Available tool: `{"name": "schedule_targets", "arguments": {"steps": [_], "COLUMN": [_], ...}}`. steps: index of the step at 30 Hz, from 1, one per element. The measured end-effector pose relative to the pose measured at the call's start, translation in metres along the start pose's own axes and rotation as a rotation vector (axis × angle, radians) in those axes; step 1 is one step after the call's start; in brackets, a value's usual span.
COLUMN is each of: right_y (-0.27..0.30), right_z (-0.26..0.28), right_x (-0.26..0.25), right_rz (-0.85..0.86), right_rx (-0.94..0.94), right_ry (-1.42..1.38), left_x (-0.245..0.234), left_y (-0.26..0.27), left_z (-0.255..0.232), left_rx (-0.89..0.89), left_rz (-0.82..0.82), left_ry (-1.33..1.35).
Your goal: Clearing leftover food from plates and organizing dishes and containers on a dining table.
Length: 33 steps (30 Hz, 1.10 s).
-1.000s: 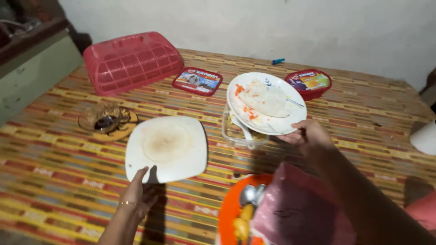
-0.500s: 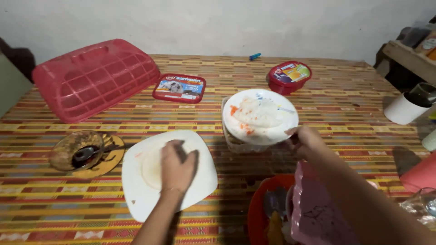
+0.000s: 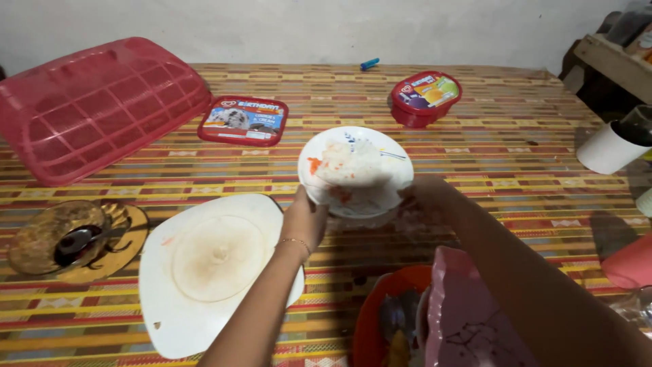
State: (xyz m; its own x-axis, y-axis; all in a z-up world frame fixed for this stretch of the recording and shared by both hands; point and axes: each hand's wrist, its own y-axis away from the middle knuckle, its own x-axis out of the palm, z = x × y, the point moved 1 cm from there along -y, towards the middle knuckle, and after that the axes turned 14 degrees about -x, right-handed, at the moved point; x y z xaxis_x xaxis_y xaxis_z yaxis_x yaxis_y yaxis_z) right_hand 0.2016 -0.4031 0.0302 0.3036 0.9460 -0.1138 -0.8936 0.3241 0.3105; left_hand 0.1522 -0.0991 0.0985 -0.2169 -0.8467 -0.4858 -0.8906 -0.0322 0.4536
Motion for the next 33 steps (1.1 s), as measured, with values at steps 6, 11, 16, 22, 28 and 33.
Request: {"name": "schedule_targets", "arguments": {"steps": [6, 11, 16, 22, 28, 33], "right_y": [0.035, 0.018, -0.004, 0.006, -0.013, -0.021], "right_z": [0.042, 0.086, 0.143, 0.156, 0.145, 0.145], "right_x": [0.014, 0.02, 0.075, 0.179, 0.231, 0.24], "right_rz": [0.087, -0.367, -0.248, 0.122, 0.339, 0.368], "right_rx": [0.103, -0.233, -0.459, -0.737, -0.729, -0.713], "right_ry": [0.128, 0.748, 0.559, 0.704, 0.844, 0.859], "left_x": [-0.006, -0.032, -0.083, -0.078, -0.053, -0.048], "left_y": [-0.011, -0.058, -0.103, -0.211, -0.233, -0.272], "left_z": [0.005, 0.018, 0.004, 0.013, -0.004, 0.012], "left_rx": [-0.02, -0.03, 0.011, 0.105, 0.127, 0.131], "left_rz": [-0.057, -0.209, -0.422, -0.5, -0.321, -0.343], "left_ry": [0.059, 0.056, -0.171, -0.652, -0.892, -0.886]}}
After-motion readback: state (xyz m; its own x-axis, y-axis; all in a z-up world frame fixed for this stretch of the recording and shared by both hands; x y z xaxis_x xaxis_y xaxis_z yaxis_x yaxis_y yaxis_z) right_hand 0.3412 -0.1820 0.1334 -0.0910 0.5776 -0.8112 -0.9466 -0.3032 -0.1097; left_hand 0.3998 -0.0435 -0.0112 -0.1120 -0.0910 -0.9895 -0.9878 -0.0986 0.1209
